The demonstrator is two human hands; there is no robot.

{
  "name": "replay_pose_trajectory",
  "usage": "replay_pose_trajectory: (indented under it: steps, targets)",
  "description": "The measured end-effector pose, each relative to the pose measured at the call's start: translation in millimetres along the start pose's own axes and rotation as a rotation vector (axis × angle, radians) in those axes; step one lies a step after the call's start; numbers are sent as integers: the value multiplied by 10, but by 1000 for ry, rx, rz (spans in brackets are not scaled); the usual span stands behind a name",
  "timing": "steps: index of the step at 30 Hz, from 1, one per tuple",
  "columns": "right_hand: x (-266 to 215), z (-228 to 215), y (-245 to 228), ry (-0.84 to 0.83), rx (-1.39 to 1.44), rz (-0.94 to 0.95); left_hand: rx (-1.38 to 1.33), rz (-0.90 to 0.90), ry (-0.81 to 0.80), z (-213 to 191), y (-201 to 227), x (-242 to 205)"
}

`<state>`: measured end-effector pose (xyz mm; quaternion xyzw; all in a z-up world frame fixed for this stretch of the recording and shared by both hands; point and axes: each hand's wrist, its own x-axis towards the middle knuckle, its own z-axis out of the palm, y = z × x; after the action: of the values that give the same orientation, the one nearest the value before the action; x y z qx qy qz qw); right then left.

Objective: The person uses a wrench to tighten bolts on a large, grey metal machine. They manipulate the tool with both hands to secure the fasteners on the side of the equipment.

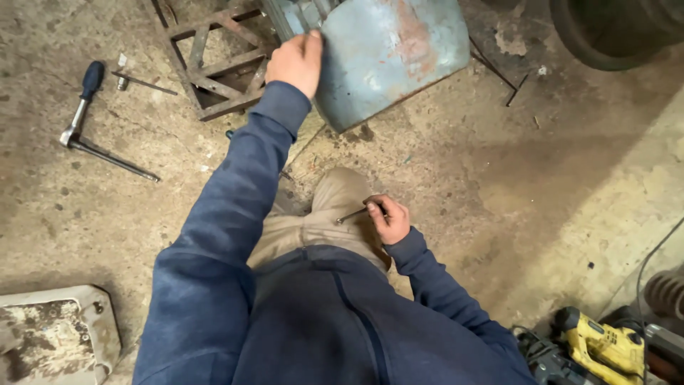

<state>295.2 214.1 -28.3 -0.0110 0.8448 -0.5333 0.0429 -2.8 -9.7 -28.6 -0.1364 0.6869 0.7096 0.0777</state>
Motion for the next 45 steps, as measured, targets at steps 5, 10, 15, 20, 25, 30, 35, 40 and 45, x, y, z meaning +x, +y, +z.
replay_pose_trajectory:
  steps: [5, 10, 15, 20, 25, 30, 35, 40, 45]
  targets:
    - [-13, 28, 34, -20, -11, 22, 953, 478, 58, -64, 618, -390]
    - [-1, 51, 83, -6, -14, 37, 804, 450, 78, -46, -182, 125]
    - [-14, 41, 79, 5, 17, 26, -320, -77, -123, 38, -888, 571]
    - [-5, 28, 92, 8, 1, 62, 707, 200, 72, -140, 401, -218]
    - [20, 40, 123, 12, 4, 65, 975, 579, 75, -144, 531, -288]
    - [51, 35, 144, 29, 2, 16, 996, 612, 167, -80, -99, 138]
    - [71, 45, 140, 21, 8, -1, -180, -133, -54, -37, -185, 290]
    - [51, 77, 204, 10, 0, 12, -250, -125, -209, -123, -260, 263]
    - [176, 131, 203, -2, 16, 23, -469, -184, -242, -354, -375, 66]
